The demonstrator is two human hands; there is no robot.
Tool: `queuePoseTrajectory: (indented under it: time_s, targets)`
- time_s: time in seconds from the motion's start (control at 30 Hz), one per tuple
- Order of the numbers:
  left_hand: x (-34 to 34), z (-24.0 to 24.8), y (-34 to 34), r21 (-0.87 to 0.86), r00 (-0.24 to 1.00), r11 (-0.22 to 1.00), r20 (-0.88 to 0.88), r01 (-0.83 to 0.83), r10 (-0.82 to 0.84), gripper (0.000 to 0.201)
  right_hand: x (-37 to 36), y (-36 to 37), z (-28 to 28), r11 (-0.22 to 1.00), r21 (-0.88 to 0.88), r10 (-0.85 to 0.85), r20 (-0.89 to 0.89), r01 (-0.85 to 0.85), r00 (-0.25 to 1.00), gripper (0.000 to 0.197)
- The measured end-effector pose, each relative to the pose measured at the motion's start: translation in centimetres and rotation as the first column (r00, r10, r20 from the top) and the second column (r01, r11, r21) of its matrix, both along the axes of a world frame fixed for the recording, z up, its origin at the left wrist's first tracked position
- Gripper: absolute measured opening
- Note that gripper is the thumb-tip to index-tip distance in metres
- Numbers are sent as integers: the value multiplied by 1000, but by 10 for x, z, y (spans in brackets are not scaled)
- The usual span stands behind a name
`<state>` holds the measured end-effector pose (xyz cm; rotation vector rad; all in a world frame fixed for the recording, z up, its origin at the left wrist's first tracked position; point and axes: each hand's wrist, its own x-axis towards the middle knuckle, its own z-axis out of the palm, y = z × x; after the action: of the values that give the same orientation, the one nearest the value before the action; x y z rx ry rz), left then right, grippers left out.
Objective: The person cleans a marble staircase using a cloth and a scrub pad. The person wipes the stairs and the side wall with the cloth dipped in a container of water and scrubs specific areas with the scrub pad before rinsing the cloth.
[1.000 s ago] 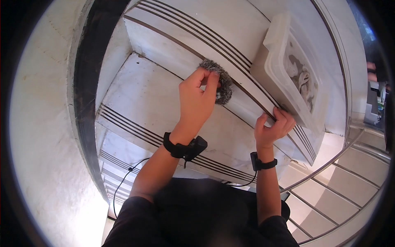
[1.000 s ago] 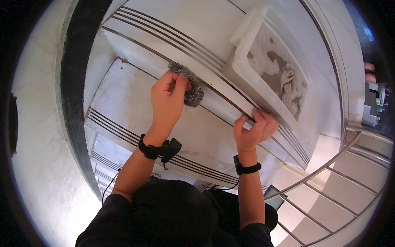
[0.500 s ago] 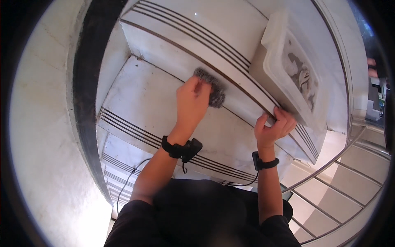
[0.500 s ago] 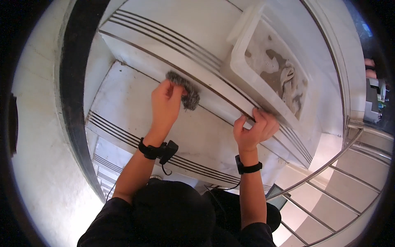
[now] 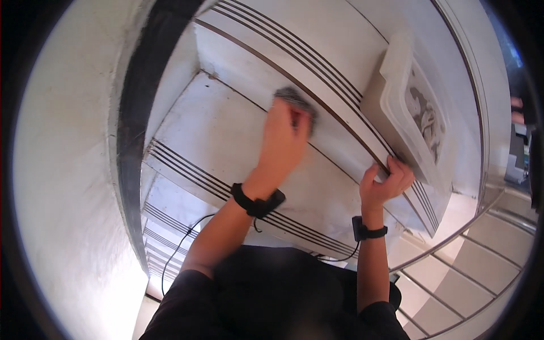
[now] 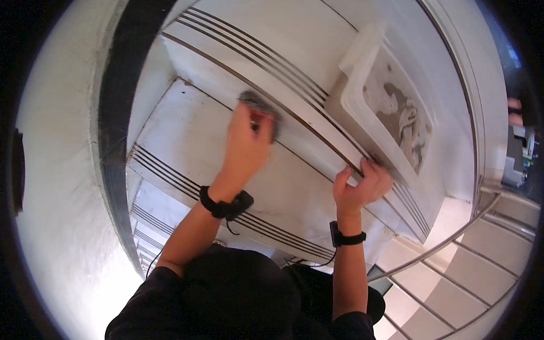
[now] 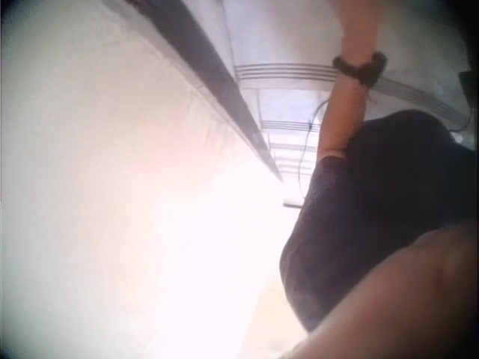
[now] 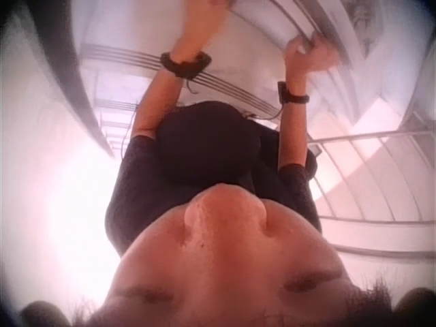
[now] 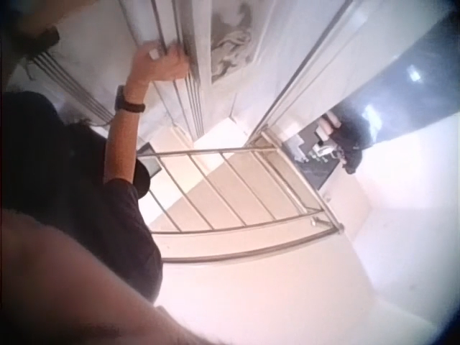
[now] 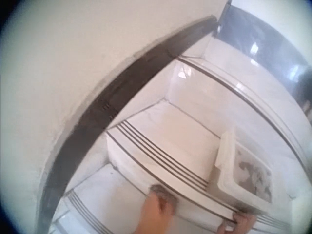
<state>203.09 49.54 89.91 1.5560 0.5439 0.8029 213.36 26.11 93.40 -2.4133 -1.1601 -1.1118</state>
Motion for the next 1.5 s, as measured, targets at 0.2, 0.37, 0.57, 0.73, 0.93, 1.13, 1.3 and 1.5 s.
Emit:
queuePoseTrajectory:
  time_s: [0.2, 0.37, 0.57, 0.73, 0.93, 1.13, 1.3, 1.5]
  targets:
    - [-2, -15, 42, 137, 955, 963, -158, -230, 251, 20, -6, 11, -1, 999, 25, -48, -32, 48, 998, 31]
    - [1, -13, 35, 172, 963, 959, -116, -224, 245, 17, -3, 4, -2, 999, 11, -37, 10, 37, 999, 33]
    - [8, -12, 59, 183, 923, 912, -51, -367, 382, 13, -4, 11, 0, 999, 25, -47, -18, 48, 999, 32]
    - [10, -7, -18, 86, 998, 995, 38, -43, 40, 14, -6, 12, 4, 999, 16, -36, -33, 37, 999, 28]
    - [2, 2, 87, 127, 906, 905, -70, -407, 417, 16, -6, 12, 4, 998, 3, -58, -50, 58, 997, 33]
    - [3, -4, 2, 34, 984, 997, -157, -76, 80, 19, -6, 10, 0, 998, 2, -63, -50, 63, 997, 34]
    - [2, -36, 92, 151, 925, 919, -54, -365, 376, 13, -4, 10, -1, 998, 6, -66, -15, 66, 998, 32]
    - [3, -39, 73, 202, 889, 902, -188, -381, 417, 14, -7, 18, 1, 996, -16, -87, -1, 87, 996, 33]
